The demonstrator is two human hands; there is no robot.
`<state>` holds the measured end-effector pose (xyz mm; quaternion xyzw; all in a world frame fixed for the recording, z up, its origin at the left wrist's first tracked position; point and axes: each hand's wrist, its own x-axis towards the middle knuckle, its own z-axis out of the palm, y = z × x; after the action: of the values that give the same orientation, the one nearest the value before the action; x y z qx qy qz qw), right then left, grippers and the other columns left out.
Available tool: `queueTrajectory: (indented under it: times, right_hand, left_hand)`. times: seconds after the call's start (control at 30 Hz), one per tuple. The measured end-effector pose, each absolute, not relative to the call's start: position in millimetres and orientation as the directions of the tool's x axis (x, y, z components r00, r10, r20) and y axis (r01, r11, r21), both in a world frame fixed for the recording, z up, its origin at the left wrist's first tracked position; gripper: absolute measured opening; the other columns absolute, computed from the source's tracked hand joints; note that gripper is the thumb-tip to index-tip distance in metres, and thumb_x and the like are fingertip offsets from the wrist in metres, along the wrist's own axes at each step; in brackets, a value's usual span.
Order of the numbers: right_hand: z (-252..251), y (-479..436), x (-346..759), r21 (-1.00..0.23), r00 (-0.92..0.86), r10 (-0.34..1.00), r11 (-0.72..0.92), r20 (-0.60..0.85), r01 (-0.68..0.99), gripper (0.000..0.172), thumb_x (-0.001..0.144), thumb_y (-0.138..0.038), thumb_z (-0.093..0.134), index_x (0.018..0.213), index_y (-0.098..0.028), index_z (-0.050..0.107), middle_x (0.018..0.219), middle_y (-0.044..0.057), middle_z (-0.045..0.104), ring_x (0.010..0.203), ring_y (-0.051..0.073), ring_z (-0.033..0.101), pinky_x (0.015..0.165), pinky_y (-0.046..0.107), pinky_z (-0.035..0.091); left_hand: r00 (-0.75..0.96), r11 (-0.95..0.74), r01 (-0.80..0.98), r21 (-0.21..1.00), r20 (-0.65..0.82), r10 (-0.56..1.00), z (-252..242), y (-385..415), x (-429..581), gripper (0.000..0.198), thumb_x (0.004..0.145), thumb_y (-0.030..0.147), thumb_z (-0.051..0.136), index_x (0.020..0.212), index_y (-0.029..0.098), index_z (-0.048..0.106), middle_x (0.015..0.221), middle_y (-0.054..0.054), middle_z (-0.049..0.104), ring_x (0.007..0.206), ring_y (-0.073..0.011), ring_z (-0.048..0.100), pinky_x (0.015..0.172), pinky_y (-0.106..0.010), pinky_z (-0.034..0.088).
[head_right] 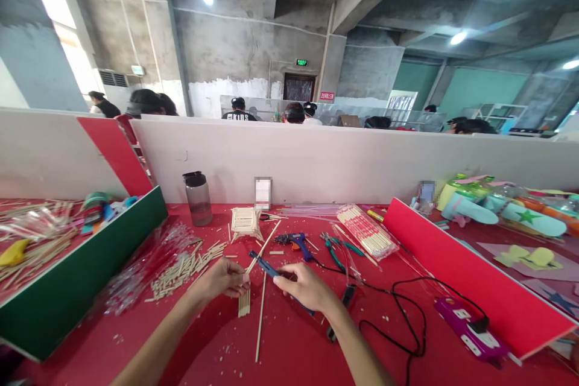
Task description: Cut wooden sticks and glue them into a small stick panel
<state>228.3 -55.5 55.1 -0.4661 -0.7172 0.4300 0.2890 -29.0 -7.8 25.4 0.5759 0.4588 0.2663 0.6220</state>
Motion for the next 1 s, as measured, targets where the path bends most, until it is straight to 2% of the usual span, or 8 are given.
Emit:
queueTrajectory:
  times: [0.47,1.0]
  right_hand:
    - [51.9,-54.1,226.2,-0.888,-0.423,0.906,0.196,0.002,0.416,0.038,0.09,-0.051,0.055,0.081,-0.016,0.067,0.071,0.002,0.064,0.068,0.018,0.06,0.065,0.026,0.046]
    - [49.5,-51.6,229.3,-0.888,-0.409,0.912,0.192,0.004,0.419,0.037,0.089,-0.05,0.056,0.085,-0.015,0.069,0.072,0.002,0.065,0.067,0.017,0.06,0.064,0.026,0.044]
  left_hand:
    - [0.45,0.201,0.198,0.959,-0.271,0.851,23.9,-6.4,-30.4,0.036,0.063,0.045,0.085,0.071,0.011,0.076,0.073,-0.011,0.073,0.061,-0.0167,0.067,0.063,-0.027,0.054]
    - [0.455,0.199,0.216,0.956,-0.279,0.846,27.0,-6.7,-30.1,0.036,0.062,0.045,0.084,0.069,0.01,0.075,0.07,-0.011,0.072,0.06,-0.0169,0.066,0.062,-0.027,0.053]
